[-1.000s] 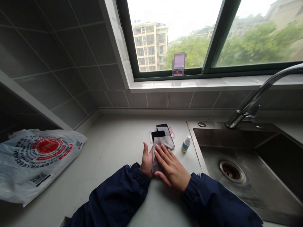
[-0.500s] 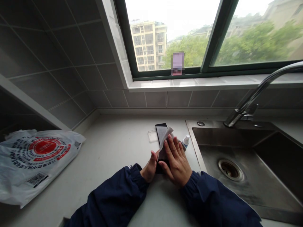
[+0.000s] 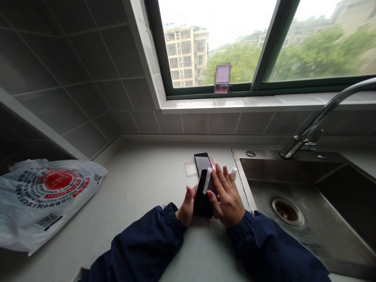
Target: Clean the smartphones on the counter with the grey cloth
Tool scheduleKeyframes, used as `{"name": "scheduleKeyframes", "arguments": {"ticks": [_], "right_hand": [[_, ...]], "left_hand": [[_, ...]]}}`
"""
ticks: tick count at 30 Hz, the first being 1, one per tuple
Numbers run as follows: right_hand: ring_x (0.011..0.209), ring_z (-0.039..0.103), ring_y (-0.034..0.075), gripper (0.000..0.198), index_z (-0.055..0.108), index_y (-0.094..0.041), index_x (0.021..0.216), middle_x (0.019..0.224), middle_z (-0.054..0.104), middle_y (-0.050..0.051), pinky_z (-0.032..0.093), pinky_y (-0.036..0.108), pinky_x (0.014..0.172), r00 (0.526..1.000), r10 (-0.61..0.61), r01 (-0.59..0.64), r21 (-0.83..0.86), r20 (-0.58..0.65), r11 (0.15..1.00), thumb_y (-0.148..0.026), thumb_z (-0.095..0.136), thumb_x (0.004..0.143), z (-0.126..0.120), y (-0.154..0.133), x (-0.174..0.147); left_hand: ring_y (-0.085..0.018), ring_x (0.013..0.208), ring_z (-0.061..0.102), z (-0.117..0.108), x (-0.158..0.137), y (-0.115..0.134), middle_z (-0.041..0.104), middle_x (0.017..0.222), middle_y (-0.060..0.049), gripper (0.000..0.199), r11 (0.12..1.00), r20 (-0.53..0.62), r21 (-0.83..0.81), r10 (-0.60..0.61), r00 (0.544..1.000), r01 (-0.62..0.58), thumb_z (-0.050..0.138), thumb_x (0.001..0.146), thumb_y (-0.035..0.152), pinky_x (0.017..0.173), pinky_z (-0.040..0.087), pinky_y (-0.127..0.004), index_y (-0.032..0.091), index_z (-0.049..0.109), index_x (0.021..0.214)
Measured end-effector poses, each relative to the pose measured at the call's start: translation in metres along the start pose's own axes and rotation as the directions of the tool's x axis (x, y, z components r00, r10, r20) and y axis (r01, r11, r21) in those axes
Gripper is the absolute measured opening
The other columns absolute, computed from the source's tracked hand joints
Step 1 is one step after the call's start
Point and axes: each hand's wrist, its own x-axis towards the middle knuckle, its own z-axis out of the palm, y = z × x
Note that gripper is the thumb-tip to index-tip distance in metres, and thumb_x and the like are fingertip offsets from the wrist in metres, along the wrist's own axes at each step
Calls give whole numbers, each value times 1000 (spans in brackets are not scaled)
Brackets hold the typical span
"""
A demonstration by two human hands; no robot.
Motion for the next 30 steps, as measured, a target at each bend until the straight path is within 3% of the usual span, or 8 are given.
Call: {"name": "scheduleKeyframes", "arguments": {"ticks": [6, 12, 15, 21, 30], "right_hand": [[153, 13, 38, 80, 6, -12, 162, 165, 17, 18, 26, 62, 119, 993, -33, 39, -43, 118, 998, -42, 48, 100, 5, -2, -3], [153, 16, 37, 81, 14, -12, 161, 163, 22, 18, 29, 63, 117, 970, -90, 99, -29, 226, 995, -44, 52, 98, 7, -3, -5], [152, 18, 37, 75, 23, -11, 159, 162, 26, 17, 30, 63, 117, 958, -116, 123, -10, 263, 992, -42, 53, 97, 5, -5, -4], [150, 26, 37, 62, 41, -9, 151, 159, 35, 16, 27, 64, 118, 929, -192, 184, 55, 316, 981, -37, 53, 97, 0, -11, -3], [143, 42, 32, 42, 61, -17, 133, 142, 60, 12, 22, 61, 122, 929, -285, 236, 216, 236, 947, -35, 58, 95, -2, -19, -3]], "left_hand": [[-43, 114, 65, 1, 6, 1, 63, 136, -18, 76, 996, -76, -62, 53, 996, -58, 42, 91, 70, 98, 51, -60, 20, 49, 148], [-40, 144, 38, 4, 15, 2, 53, 147, -19, 80, 970, -109, -116, 199, 974, -212, 41, 91, 71, 120, 28, -53, 9, 56, 140], [-39, 144, 38, 5, 16, 5, 52, 148, -19, 80, 965, -121, -192, 156, 980, -177, 36, 92, 71, 121, 26, -54, 12, 51, 144], [-40, 135, 50, 1, 15, 11, 58, 140, -22, 83, 953, -212, -257, 108, 971, -162, 35, 92, 73, 115, 35, -55, 10, 48, 145], [-39, 119, 63, -1, 19, 21, 69, 121, -23, 85, 954, -293, -240, 108, 950, -182, 38, 90, 75, 107, 44, -53, 6, 56, 136]]}}
